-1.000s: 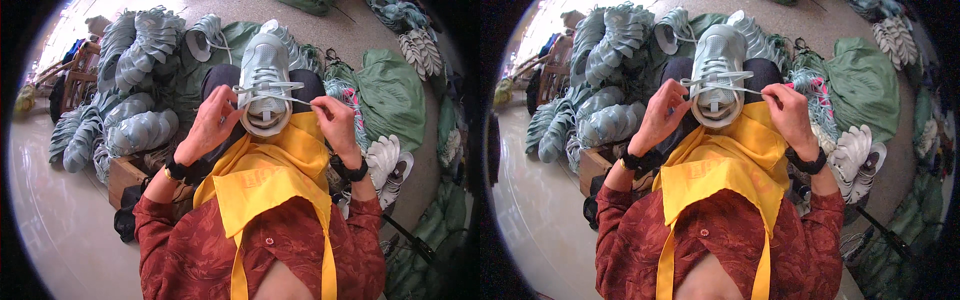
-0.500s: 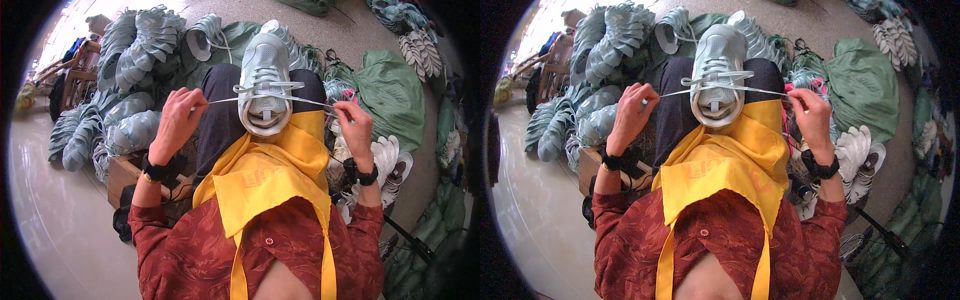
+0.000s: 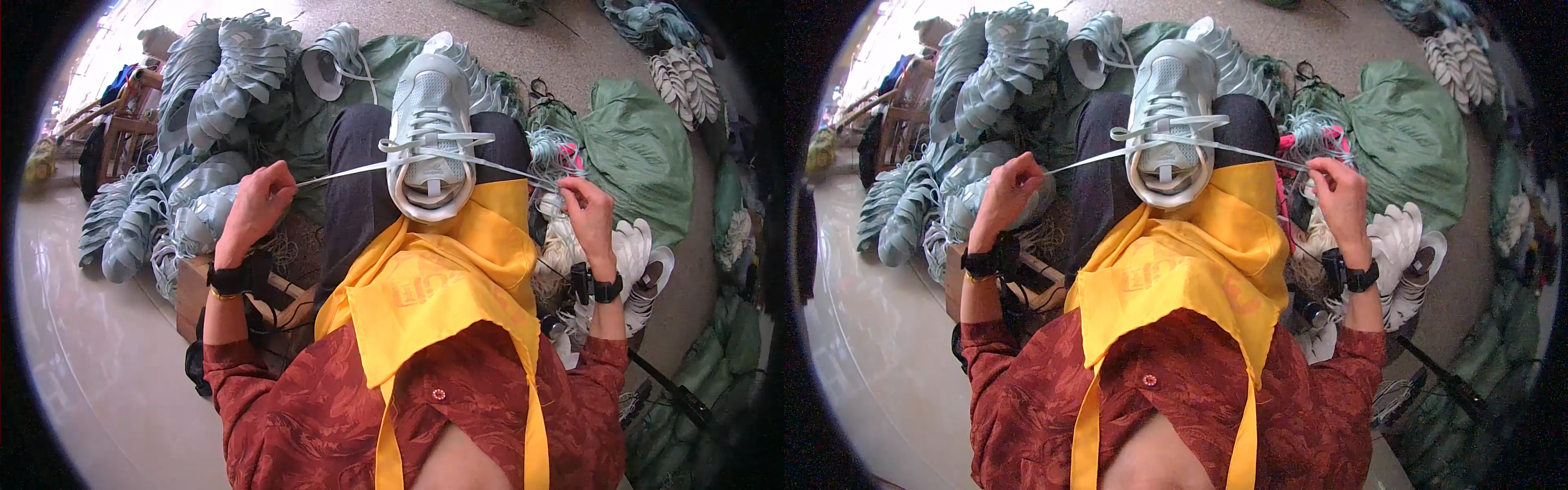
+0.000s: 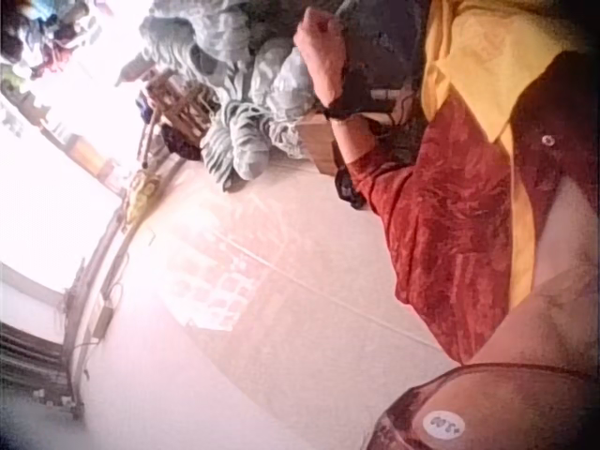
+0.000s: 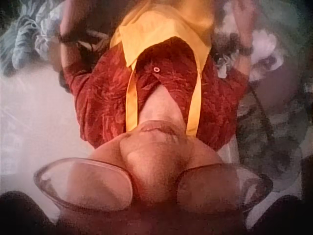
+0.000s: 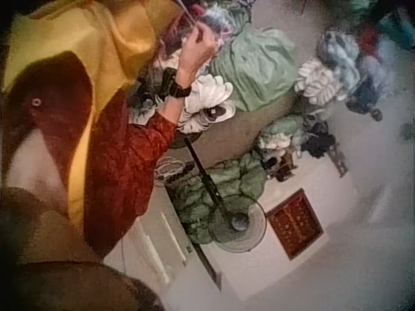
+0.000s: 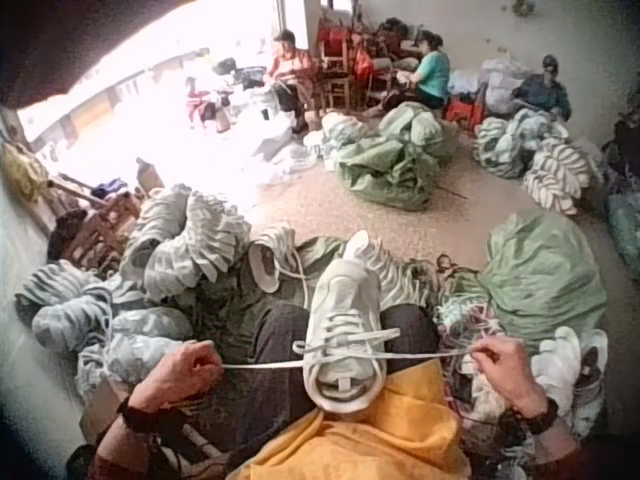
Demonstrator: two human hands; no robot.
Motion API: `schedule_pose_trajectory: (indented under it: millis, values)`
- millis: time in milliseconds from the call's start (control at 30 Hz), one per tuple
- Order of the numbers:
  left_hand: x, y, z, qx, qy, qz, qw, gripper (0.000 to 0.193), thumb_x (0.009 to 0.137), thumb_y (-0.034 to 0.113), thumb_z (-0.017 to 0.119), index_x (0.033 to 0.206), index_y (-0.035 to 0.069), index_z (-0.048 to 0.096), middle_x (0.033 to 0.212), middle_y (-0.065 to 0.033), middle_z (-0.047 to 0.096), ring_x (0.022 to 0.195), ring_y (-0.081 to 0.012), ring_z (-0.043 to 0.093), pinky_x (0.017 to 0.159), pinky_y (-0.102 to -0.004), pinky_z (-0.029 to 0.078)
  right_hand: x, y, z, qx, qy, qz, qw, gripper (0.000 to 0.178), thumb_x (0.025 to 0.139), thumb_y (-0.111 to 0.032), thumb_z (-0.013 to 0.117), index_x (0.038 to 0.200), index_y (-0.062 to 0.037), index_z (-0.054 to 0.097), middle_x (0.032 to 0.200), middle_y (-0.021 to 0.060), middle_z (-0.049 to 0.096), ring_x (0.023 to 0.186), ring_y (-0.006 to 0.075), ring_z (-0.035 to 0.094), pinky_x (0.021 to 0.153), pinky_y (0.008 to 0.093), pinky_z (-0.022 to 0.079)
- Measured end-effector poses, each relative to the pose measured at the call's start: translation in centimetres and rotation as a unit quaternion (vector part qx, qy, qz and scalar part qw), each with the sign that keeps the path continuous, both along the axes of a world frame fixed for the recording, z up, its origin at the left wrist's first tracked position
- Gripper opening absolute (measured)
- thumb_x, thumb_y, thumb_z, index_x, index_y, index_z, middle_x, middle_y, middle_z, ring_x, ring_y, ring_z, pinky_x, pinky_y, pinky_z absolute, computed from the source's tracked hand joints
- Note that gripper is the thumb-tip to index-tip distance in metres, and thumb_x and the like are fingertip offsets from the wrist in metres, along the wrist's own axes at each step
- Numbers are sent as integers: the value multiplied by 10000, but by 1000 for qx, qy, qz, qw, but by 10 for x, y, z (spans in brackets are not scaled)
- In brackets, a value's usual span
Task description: The person laces a white sneaker by threading the laces through the eyelets and tying them. They work on a single shoe held on their lap, surrounded by stacks of similar shoes.
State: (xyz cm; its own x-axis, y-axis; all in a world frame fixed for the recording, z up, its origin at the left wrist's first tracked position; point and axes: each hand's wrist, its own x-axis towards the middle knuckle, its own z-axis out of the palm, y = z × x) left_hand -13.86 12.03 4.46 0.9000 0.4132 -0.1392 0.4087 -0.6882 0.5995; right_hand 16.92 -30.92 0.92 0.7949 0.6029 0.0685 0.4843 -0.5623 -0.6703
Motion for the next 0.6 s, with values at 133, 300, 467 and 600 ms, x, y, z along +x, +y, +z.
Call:
schedule_pose_trajectory:
  millis: [133, 300, 467, 600]
  values:
    - [-3, 8, 1, 43, 11, -4, 999, 99, 842, 17, 682, 896, -6, 602, 784, -160, 676, 733, -344, 651, 667, -404, 495, 3, -2, 0, -64, -43, 26, 997, 99, 898, -76, 707, 959, 1, 714, 783, 82, 728, 612, 158, 677, 592, 306, 520]
    - [-11, 11, 10, 45, 33, 3, 998, 116, 840, 20, 683, 895, -17, 588, 754, -175, 655, 697, -356, 639, 661, -406, 500, 3, -1, 5, -88, 35, 40, 995, 103, 915, -95, 695, 929, 7, 697, 752, 73, 711, 592, 141, 654, 564, 293, 516]
    - [-11, 8, 23, 18, 55, 11, 998, 124, 841, 19, 693, 894, -20, 587, 724, -136, 625, 663, -251, 621, 647, -353, 491, 9, -1, 11, -57, 272, 69, 958, 114, 966, -120, 670, 935, -12, 683, 756, 24, 695, 604, 84, 638, 549, 242, 525]
    - [3, 1, 41, -84, 59, -27, 994, 121, 864, 34, 705, 898, -18, 600, 737, -65, 617, 707, -135, 596, 659, -307, 475, 18, 22, 27, -46, 383, 130, 913, 109, 986, -137, 665, 965, -30, 669, 770, 4, 684, 613, 65, 633, 555, 229, 536]
